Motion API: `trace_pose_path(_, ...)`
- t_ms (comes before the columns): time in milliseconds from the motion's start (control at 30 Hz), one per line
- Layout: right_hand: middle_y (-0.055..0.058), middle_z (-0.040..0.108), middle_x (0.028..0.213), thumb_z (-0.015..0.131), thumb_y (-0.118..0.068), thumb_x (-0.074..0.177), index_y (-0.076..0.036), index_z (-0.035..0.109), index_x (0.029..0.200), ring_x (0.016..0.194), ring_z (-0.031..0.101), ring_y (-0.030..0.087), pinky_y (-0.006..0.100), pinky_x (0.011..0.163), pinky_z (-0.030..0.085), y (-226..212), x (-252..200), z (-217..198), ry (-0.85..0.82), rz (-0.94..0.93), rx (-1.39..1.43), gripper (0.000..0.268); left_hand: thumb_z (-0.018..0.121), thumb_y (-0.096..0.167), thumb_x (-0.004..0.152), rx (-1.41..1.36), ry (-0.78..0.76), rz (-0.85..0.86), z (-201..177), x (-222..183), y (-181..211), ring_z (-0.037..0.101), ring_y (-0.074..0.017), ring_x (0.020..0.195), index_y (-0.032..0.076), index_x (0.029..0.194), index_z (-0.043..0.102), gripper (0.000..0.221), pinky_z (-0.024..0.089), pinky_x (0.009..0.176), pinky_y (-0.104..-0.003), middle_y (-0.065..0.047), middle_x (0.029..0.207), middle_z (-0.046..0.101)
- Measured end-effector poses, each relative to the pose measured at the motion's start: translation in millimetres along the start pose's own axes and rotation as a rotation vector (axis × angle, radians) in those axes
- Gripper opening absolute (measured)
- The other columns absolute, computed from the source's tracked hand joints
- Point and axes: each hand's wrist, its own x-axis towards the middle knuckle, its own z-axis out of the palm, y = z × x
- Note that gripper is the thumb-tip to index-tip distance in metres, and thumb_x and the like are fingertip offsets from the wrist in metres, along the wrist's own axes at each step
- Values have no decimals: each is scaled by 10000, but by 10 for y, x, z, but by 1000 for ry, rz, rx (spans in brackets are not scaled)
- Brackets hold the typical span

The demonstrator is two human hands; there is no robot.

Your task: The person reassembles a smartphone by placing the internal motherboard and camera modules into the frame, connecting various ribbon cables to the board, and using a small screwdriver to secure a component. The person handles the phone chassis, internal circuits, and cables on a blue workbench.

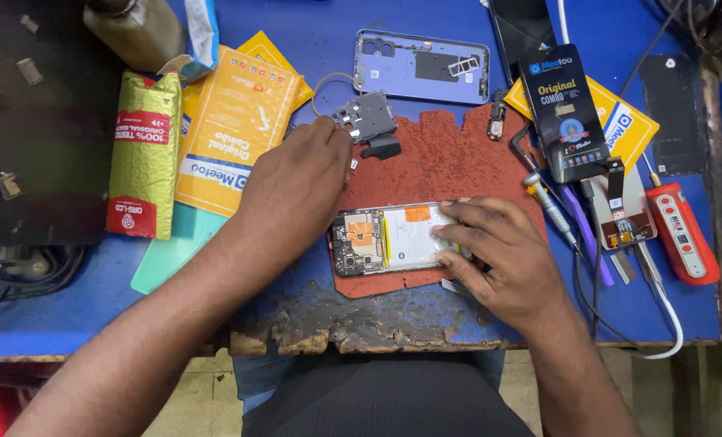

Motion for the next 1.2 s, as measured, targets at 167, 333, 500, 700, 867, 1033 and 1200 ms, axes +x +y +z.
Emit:
trace_pose_path(167, 73, 729, 1236, 830, -159, 799, -76, 766, 1056, 1191, 640, 277, 404, 1024, 505, -16, 9, -8, 4, 5, -3, 278, 653, 76, 878, 18, 37, 19, 13, -5, 4, 619, -318, 940, -4, 1019, 612, 167, 510, 779, -418, -149, 1002, 583)
trace_pose_path(333, 77, 728, 1239, 834, -160, 796, -73, 765, 1055, 1193, 647, 269, 414, 1033, 501, -10, 16, -4, 3, -14, -18, 282, 662, 49, 881, -89, 57, -31, -16, -21, 10, 616, -336, 931, 11, 1019, 587, 162, 495, 757, -450, -150, 990, 580)
trace_pose_path(500, 78, 729, 1236, 837, -161, 792, -72, 767, 1061, 1193, 642, 274, 411, 1029, 505, -6, 9, 2, 4, -8, -14, 291, 682, 19, 854, -163, 68, -77, -35, -41, 15, 609, -363, 932, 27, 994, 559, 187, 484, 742, -477, -150, 972, 575)
trace_pose_path(700, 73, 733, 1226, 837, -159, 790, -77, 771, 1060, 1193, 641, 277, 405, 1023, 511, -19, 13, 3, 11, 3, -12, 290, 662, -20, 826, -137, 77, -52, -20, -42, 11, 609, -369, 961, 15, 1022, 563, 222, 497, 768, -470, -164, 1013, 575)
trace_pose_path(867, 70, 734, 1223, 837, -165, 797, -79, 771, 1062, 1194, 643, 271, 401, 1024, 513, -16, 3, 8, 11, 4, -9, 287, 642, -53, 784, -165, 54, -61, -55, -50, 11, 606, -376, 971, 17, 1029, 568, 265, 493, 781, -473, -160, 1012, 575)
trace_pose_path(1033, 69, 740, 1223, 839, -171, 806, -86, 770, 1053, 1189, 659, 256, 401, 1028, 512, -3, 5, 20, 9, -9, -27, 271, 592, -112, 782, -317, 59, -167, -204, -33, -23, 641, -384, 913, 17, 1023, 599, 274, 493, 766, -485, -163, 939, 630)
trace_pose_path(1200, 66, 734, 1222, 854, -169, 772, -86, 767, 1050, 1174, 653, 271, 391, 1001, 525, -45, 8, -11, 45, -14, 9, 303, 637, -86, 914, -341, 178, -222, -437, -146, 1, 687, -368, 881, 10, 1027, 644, 149, 520, 727, -453, -161, 955, 698)
